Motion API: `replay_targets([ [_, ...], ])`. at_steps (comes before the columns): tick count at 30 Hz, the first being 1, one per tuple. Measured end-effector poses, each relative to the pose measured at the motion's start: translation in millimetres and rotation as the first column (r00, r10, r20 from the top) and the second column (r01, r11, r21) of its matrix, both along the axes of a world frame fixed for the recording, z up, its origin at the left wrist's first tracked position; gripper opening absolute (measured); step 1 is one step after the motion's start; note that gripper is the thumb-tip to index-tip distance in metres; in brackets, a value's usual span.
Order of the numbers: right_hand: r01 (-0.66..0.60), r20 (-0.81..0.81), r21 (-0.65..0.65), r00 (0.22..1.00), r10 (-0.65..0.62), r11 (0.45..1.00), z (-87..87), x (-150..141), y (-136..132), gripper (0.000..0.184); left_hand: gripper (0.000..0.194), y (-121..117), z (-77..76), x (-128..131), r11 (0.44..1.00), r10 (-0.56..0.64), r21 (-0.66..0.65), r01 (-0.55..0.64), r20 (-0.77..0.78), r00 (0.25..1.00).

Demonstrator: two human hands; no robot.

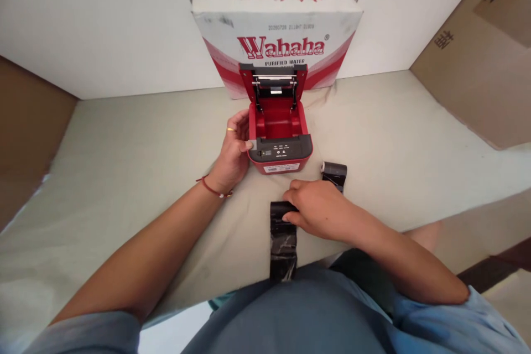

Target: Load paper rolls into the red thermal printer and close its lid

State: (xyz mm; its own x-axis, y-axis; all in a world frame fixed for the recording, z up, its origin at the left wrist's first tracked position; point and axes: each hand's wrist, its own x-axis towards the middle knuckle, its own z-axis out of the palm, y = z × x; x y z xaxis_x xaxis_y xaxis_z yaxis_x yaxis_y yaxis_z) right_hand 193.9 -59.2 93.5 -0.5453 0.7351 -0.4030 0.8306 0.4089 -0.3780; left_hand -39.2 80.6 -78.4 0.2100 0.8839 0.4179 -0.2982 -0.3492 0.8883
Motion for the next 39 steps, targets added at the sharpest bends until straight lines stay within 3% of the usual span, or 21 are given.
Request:
replay_targets([
  [2,0.004,-0.202,0.056,0.979,0.007,0.998,23.4,11,5,0.018,0.094,1,-0.8,1,1.000,0.001,-0.001,-0.001,0.007,1.000],
  [4,0.094,-0.322,0.189,0.946,-0.029,0.977,46.1,21,19,0.023,0.092,1,-1.3,2,1.000,-0.001,-0.003,0.001,0.019,1.000],
  [7,0.208,-0.224,0.402,0.967,-0.125,0.892,65.2,20,55,0.031,0.087,2,-1.2,3,1.000,-0.013,0.002,0.013,0.034,0.999],
  [9,0.213,-0.106,0.474,0.977,-0.185,0.855,64.1,8,84,0.030,0.086,1,-0.7,4,1.000,-0.013,0.005,0.013,0.037,0.999],
  [12,0.186,0.056,0.491,0.968,-0.244,0.851,50.4,-19,117,0.027,0.087,0,0.1,4,1.000,-0.013,0.004,0.013,0.024,1.000],
  [16,0.141,0.233,0.485,0.930,-0.283,0.863,35.5,-45,135,0.028,0.086,-1,1.4,3,1.000,-0.019,0.017,0.019,0.020,1.000],
  [26,0.074,0.303,0.460,0.924,-0.235,0.885,19.5,-55,153,0.036,0.092,-1,1.2,3,0.998,-0.059,0.008,0.059,0.036,0.998],
  [31,0.072,0.281,0.404,0.939,-0.199,0.912,25.9,-50,146,0.033,0.091,-1,1.6,2,0.999,-0.040,0.022,0.039,0.027,0.999],
  [35,0.140,-0.035,0.443,0.990,-0.138,0.886,30.6,-31,113,0.037,0.086,-2,5.1,2,0.999,-0.041,0.023,0.040,0.037,0.998],
  [37,0.090,-0.226,0.462,0.974,0.019,0.882,25.7,-17,92,0.039,0.082,-3,6.0,2,0.999,-0.028,0.040,0.027,0.034,0.999],
  [39,-0.009,-0.314,0.474,0.933,0.178,0.881,15.7,-1,73,0.041,0.079,-4,6.0,2,0.998,-0.018,0.052,0.017,0.024,1.000],
])
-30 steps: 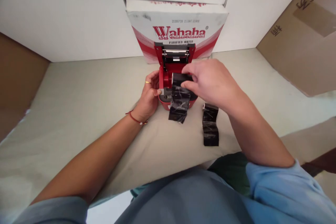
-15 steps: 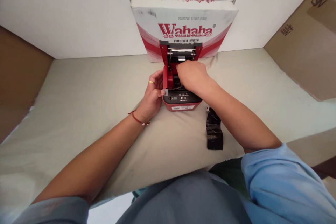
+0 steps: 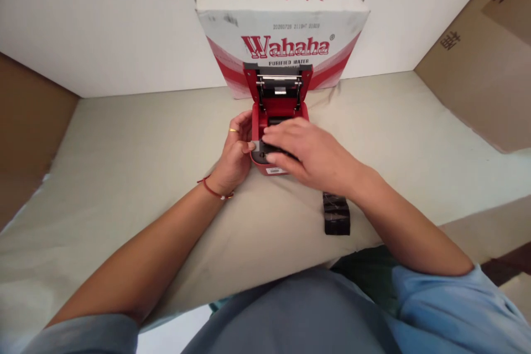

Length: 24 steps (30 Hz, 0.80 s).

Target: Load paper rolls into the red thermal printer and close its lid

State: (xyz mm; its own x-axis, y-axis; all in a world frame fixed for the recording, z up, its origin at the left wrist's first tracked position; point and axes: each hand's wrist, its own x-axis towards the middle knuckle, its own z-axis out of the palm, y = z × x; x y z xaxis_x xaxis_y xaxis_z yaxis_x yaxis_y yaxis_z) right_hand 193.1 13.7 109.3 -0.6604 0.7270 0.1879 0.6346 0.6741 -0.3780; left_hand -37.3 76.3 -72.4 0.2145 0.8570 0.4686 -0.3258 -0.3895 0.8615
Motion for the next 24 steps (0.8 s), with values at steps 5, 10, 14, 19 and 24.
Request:
replay_targets([
  [5,-0.041,0.009,0.030,0.999,0.041,0.999,-29.1,33,-29,0.051,0.076,-12,3.9,-4,0.994,0.113,0.006,-0.112,-0.089,0.990],
  [10,-0.088,-0.039,0.136,0.995,0.094,0.987,-47.3,35,-41,0.061,0.052,-41,37.3,-9,0.831,0.552,0.279,-0.482,-0.295,0.780],
  [14,-0.057,-0.051,0.125,0.997,0.064,0.990,-55.4,27,-46,0.069,0.041,-65,68.6,-2,0.619,0.722,0.645,-0.449,-0.243,0.647],
  [19,-0.068,-0.272,0.088,0.958,0.089,0.994,-49.2,31,-49,0.078,0.065,-78,76.7,13,0.556,0.698,0.803,-0.213,-0.312,0.644],
  [24,0.184,-0.574,0.035,0.808,-0.131,0.982,-28.4,43,4,0.062,0.055,-76,70.5,14,0.546,0.711,0.818,-0.184,-0.335,0.619],
])
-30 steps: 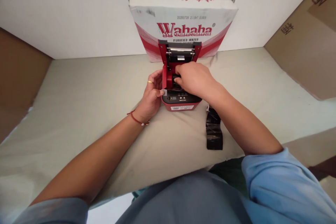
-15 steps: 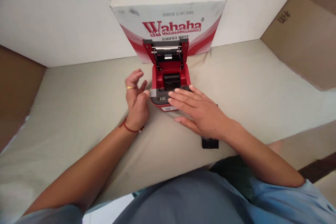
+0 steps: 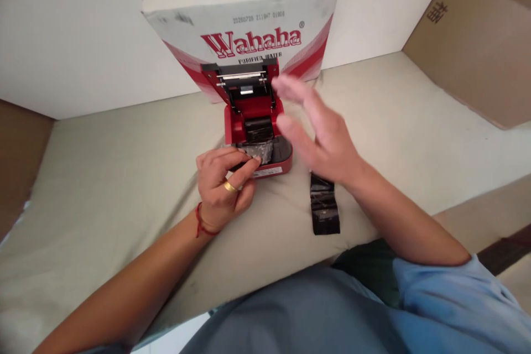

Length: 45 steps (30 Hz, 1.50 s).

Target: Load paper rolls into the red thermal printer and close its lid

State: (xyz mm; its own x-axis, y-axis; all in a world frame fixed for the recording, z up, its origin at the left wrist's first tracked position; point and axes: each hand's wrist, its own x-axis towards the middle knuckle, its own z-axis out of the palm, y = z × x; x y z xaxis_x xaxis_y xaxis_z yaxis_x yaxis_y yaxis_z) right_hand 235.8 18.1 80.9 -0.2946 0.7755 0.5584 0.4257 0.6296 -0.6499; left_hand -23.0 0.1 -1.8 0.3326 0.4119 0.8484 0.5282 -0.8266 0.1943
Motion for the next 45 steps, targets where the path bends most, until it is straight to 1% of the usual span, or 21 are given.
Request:
replay_targets([
  [1,0.064,-0.031,0.032,0.998,-0.063,0.997,2.6,1,20,0.065,0.054,0,-0.2,0,1.000,0.009,-0.002,-0.009,-0.008,1.000],
  [3,0.134,0.008,-0.024,0.991,-0.134,0.991,4.9,0,60,0.067,0.047,0,0.7,-1,1.000,0.021,0.015,-0.021,-0.024,0.999],
  [5,0.165,0.032,-0.058,0.986,-0.163,0.985,4.7,-5,91,0.063,0.039,0,2.2,0,0.999,0.026,0.042,-0.024,-0.041,0.999],
  [6,0.166,0.047,-0.067,0.986,-0.163,0.984,4.3,-9,100,0.061,0.037,0,2.7,0,0.998,0.030,0.053,-0.027,-0.054,0.998],
  [8,0.158,0.075,-0.062,0.985,-0.153,0.986,4.0,-16,105,0.062,0.038,-1,2.8,1,0.997,0.051,0.067,-0.046,-0.079,0.996],
  [10,0.155,0.083,-0.030,0.985,-0.152,0.987,4.4,-21,92,0.065,0.041,-2,1.6,2,0.996,0.073,0.066,-0.067,-0.097,0.993],
  [14,0.154,0.074,0.011,0.985,-0.154,0.988,-0.2,-19,46,0.062,0.043,-4,-1.9,4,0.995,0.088,0.061,-0.082,-0.095,0.992],
  [17,0.130,0.150,0.021,0.980,-0.131,0.991,-13.6,-11,16,0.054,0.042,-5,-3.8,5,0.992,0.107,0.080,-0.100,-0.082,0.991],
  [20,0.096,0.250,0.030,0.963,-0.101,0.995,-30.1,-5,-1,0.043,0.051,-3,-3.7,5,0.992,0.104,0.077,-0.097,-0.083,0.991],
  [23,0.112,0.277,0.038,0.954,-0.118,0.993,-41.2,-5,-7,0.041,0.065,1,0.6,-2,0.998,0.044,0.055,-0.043,-0.016,0.999],
  [25,0.127,0.269,0.032,0.954,-0.131,0.991,-44.6,-7,-7,0.041,0.067,5,4.6,-10,1.000,0.014,-0.008,-0.013,0.060,0.998],
  [27,0.125,0.253,0.028,0.959,-0.128,0.992,-46.0,-9,-7,0.042,0.057,12,7.0,-18,0.986,0.053,-0.161,-0.034,0.115,0.992],
  [29,0.122,0.236,0.027,0.964,-0.125,0.992,-47.0,-10,-7,0.042,0.048,19,6.2,-25,0.949,0.095,-0.311,-0.046,0.144,0.985],
  [30,0.122,0.228,0.027,0.965,-0.125,0.992,-47.4,-10,-7,0.042,0.047,23,4.8,-28,0.935,0.093,-0.352,-0.032,0.159,0.983],
  [32,0.121,0.215,0.029,0.969,-0.125,0.992,-48.2,-11,-7,0.042,0.047,28,1.2,-31,0.926,0.070,-0.376,0.013,0.205,0.976],
  [35,0.114,0.195,0.029,0.974,-0.118,0.993,-48.3,-12,-7,0.039,0.044,31,-1.8,-31,0.934,0.033,-0.352,0.067,0.272,0.962],
  [39,0.138,0.165,0.002,0.977,-0.136,0.990,-46.5,-15,-5,0.039,0.029,37,-3.3,-31,0.919,0.010,-0.381,0.106,0.290,0.957],
  [41,0.130,0.116,0.003,0.985,-0.130,0.991,-46.0,-16,-6,0.041,0.022,42,-7.1,-33,0.892,-0.013,-0.421,0.162,0.335,0.942],
  [42,0.119,0.086,0.007,0.989,-0.119,0.993,-46.2,-17,-7,0.044,0.023,45,-10.2,-34,0.872,-0.022,-0.447,0.203,0.377,0.926],
  [43,0.103,0.063,0.011,0.993,-0.104,0.995,-46.7,-17,-9,0.048,0.029,48,-14.0,-36,0.845,-0.023,-0.475,0.246,0.426,0.904],
  [45,0.059,0.045,0.035,0.997,-0.061,0.998,-48.8,-18,-13,0.053,0.053,54,-22.4,-40,0.775,0.006,-0.546,0.318,0.510,0.860],
])
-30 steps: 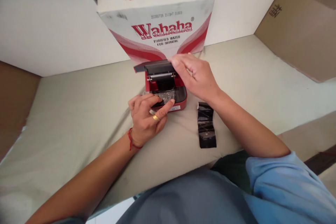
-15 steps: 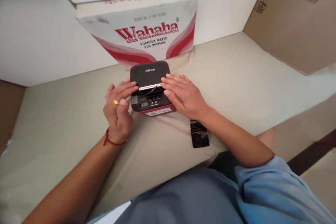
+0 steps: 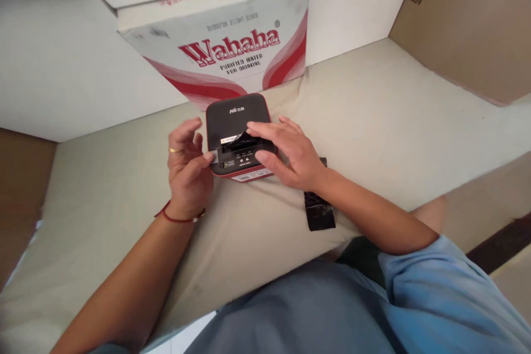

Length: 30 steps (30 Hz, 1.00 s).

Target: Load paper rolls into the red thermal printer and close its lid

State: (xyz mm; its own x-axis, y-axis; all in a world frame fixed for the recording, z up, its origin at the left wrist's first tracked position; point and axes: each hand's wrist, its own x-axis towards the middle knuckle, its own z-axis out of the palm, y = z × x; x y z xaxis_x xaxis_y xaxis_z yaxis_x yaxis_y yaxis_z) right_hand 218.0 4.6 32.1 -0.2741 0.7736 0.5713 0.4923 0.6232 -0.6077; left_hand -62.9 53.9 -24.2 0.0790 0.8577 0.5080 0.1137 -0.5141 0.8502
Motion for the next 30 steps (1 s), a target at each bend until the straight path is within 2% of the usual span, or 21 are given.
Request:
replay_targets([
  [2,-0.048,0.010,0.072,0.999,0.047,0.996,-3.4,0,-4,0.050,0.076,3,-7.1,-3,0.992,-0.030,-0.122,0.037,0.053,0.998],
  [5,-0.052,0.031,0.205,0.998,0.046,0.977,-10.3,3,-8,0.042,0.089,4,-11.5,-2,0.967,-0.081,-0.232,0.106,0.116,0.990],
  [9,-0.044,0.096,0.200,0.995,0.025,0.979,-19.2,6,-11,0.044,0.093,0,-8.9,8,0.949,-0.108,-0.265,0.170,0.233,0.966],
  [12,-0.039,0.132,0.194,0.991,0.014,0.980,-22.0,5,-11,0.042,0.099,-1,-9.5,13,0.945,-0.125,-0.269,0.187,0.232,0.965],
  [16,-0.037,0.151,0.290,0.989,-0.007,0.956,-11.6,2,-12,0.034,0.111,2,-18.0,12,0.950,-0.129,-0.252,0.182,0.214,0.968],
  [19,-0.052,0.097,0.202,0.995,0.033,0.978,13.0,1,-7,0.039,0.103,4,-24.7,12,0.957,-0.102,-0.243,0.156,0.223,0.970],
  [21,-0.004,0.019,0.044,1.000,0.003,0.999,34.2,2,6,0.050,0.093,6,-27.3,12,0.962,-0.033,-0.252,0.108,0.284,0.958],
  [23,0.068,0.028,-0.100,0.997,-0.065,0.993,53.4,1,26,0.053,0.077,8,-28.4,13,0.952,0.055,-0.299,0.068,0.385,0.921],
  [26,0.080,0.313,-0.193,0.950,-0.016,0.978,68.7,-7,64,0.036,0.055,11,-28.4,14,0.911,0.142,-0.403,0.087,0.505,0.851],
  [28,0.076,0.526,-0.194,0.850,0.038,0.978,68.1,-18,83,0.024,0.048,12,-27.7,16,0.899,0.149,-0.424,0.108,0.530,0.835],
  [30,0.127,0.669,-0.160,0.743,0.013,0.979,60.7,-32,96,0.019,0.044,12,-26.7,19,0.900,0.143,-0.419,0.116,0.537,0.831],
])
